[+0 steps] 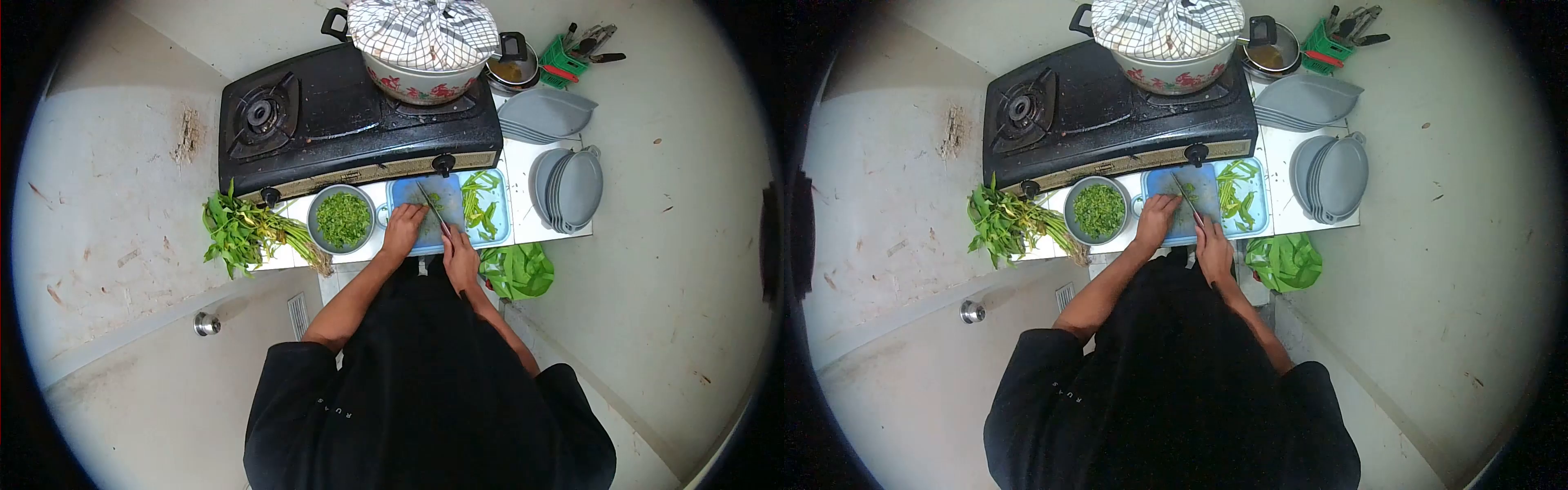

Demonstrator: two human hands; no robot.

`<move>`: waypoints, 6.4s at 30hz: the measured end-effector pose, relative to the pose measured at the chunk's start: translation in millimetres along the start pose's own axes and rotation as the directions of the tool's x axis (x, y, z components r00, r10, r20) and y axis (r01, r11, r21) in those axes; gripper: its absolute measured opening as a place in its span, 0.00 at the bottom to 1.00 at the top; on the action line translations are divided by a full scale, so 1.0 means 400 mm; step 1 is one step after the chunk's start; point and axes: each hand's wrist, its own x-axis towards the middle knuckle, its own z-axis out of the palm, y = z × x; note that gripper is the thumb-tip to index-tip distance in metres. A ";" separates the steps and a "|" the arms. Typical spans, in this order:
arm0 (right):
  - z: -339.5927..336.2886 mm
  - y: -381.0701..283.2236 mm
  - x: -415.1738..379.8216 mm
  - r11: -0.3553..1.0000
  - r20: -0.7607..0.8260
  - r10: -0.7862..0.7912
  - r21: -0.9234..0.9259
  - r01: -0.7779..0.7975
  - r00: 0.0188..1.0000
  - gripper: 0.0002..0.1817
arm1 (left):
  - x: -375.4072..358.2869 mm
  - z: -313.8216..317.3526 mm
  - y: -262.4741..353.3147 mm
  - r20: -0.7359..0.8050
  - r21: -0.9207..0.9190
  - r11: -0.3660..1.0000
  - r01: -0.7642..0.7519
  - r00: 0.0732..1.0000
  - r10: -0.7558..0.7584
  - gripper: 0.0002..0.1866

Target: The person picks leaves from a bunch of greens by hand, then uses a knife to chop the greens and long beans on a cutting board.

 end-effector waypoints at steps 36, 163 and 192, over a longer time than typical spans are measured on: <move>0.007 -0.001 -0.013 0.995 0.013 0.008 0.097 -0.009 1.000 0.18 | -0.003 0.017 -0.010 -0.019 -0.106 0.975 0.195 0.980 -0.198 0.10; 0.011 -0.048 -0.042 0.992 0.086 0.006 0.123 -0.017 0.996 0.18 | -0.051 -0.032 -0.036 -0.095 -0.293 0.932 0.212 0.964 -0.249 0.17; 0.004 -0.052 -0.012 0.995 0.054 0.020 0.092 -0.025 0.998 0.20 | -0.062 -0.017 -0.023 -0.124 -0.101 0.985 0.138 0.981 -0.151 0.10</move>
